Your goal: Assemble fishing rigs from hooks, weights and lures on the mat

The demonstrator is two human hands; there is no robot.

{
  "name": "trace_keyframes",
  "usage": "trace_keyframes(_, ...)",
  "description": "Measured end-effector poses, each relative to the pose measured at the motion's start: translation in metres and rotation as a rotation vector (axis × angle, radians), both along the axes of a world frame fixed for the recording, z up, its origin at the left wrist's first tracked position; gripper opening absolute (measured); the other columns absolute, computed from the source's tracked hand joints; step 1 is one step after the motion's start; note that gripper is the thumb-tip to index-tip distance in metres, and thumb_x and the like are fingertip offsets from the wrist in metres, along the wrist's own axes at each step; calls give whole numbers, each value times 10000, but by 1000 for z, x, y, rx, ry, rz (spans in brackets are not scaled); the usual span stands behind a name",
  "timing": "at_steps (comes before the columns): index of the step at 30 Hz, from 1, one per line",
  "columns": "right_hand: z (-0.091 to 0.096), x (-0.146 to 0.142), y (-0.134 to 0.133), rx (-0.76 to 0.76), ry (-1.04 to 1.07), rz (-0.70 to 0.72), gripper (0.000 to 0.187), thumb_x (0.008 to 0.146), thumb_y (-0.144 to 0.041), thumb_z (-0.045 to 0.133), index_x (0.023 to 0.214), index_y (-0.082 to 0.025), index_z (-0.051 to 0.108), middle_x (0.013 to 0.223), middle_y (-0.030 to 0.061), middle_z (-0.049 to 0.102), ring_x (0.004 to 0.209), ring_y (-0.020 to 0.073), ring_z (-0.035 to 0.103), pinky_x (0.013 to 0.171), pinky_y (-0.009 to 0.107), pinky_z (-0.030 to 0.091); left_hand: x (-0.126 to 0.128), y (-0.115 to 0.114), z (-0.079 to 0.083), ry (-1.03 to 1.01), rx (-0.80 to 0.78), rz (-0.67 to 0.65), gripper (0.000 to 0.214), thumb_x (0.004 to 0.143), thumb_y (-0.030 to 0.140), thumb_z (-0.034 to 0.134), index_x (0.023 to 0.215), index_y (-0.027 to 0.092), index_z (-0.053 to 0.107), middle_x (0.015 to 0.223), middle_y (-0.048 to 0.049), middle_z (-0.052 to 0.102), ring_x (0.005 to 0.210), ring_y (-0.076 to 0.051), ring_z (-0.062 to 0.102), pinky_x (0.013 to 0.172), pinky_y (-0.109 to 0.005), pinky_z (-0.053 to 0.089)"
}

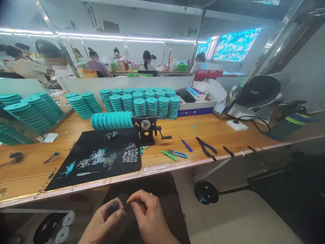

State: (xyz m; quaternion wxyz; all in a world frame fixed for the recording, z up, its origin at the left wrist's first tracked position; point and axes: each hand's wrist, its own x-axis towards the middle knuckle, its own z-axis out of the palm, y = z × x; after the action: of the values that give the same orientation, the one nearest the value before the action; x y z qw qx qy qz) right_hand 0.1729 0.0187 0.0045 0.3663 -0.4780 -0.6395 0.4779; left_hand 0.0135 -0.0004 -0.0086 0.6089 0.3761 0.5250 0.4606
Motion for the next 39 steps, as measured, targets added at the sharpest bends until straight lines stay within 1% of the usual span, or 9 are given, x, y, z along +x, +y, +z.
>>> trace_keyframes(2, 1, 0, 0, -1, -9, -4, 162, 924, -260, 548, 854, -208, 685, 714, -19, 587, 656, 138, 486, 628, 240, 367, 1, 0, -8, -144, -79, 4, 507, 580, 606, 794, 561, 186, 510, 512, 61, 360, 492, -93, 279, 439, -210, 253)
trace_keyframes(5, 1, -1, 0, 2, -18, -7, 163, 921, -271, 553, 852, -206, 686, 727, -12, 605, 667, 145, 502, 649, 247, 379, 1, 0, -19, -328, -181, 23, 525, 506, 554, 859, 554, 184, 490, 506, 73, 347, 485, -76, 280, 449, -194, 273)
trace_keyframes(8, 1, -1, 0, 3, -26, -10, 172, 923, -280, 548, 854, -205, 687, 738, -5, 617, 668, 149, 508, 650, 250, 382, -3, -1, -23, -477, -273, -34, 489, 538, 504, 868, 590, 184, 502, 487, 98, 325, 430, -43, 213, 418, -171, 238)
trace_keyframes(11, 1, -1, 0, 6, -38, -11, 178, 924, -282, 544, 851, -204, 686, 720, -6, 610, 652, 148, 499, 639, 249, 377, -7, -1, -14, -556, -321, -129, 461, 614, 495, 834, 624, 188, 489, 484, 111, 331, 381, -15, 122, 370, -159, 154)
trace_keyframes(15, 2, -1, 0, 11, -39, -11, 168, 922, -276, 546, 852, -208, 683, 731, -7, 611, 665, 147, 506, 651, 248, 380, -9, 0, 4, -558, -342, -219, 455, 658, 478, 811, 634, 192, 460, 473, 118, 352, 333, 8, 113, 345, -150, 97)
trace_keyframes(18, 2, -1, 0, 12, -41, -12, 169, 921, -275, 546, 849, -208, 684, 726, -7, 602, 663, 147, 500, 647, 248, 379, -9, 1, 9, -537, -354, -243, 459, 663, 485, 805, 644, 195, 450, 473, 120, 371, 313, 15, 131, 337, -144, 90)
trace_keyframes(25, 0, -1, -2, -4, -20, 1, 171, 920, -285, 545, 854, -210, 683, 694, -13, 569, 655, 145, 484, 633, 246, 375, -8, 1, -3, -550, -290, -284, 484, 693, 508, 776, 604, 185, 428, 448, 126, 340, 305, 22, 130, 334, -149, 96)
trace_keyframes(31, 4, 0, -2, -27, 65, 20, 175, 904, -287, 551, 832, -189, 676, 663, -22, 537, 605, 130, 452, 577, 240, 354, -7, 1, -4, -518, -301, -275, 492, 680, 524, 779, 612, 191, 423, 463, 120, 344, 328, 8, 141, 351, -161, 93)
trace_keyframes(39, 4, 1, -2, -36, 160, 51, 143, 869, -257, 620, 854, -204, 751, 718, 8, 655, 654, 146, 535, 614, 244, 391, -8, 0, -8, -502, -290, -283, 506, 649, 550, 790, 624, 200, 426, 478, 117, 327, 361, -10, 131, 368, -181, 84)
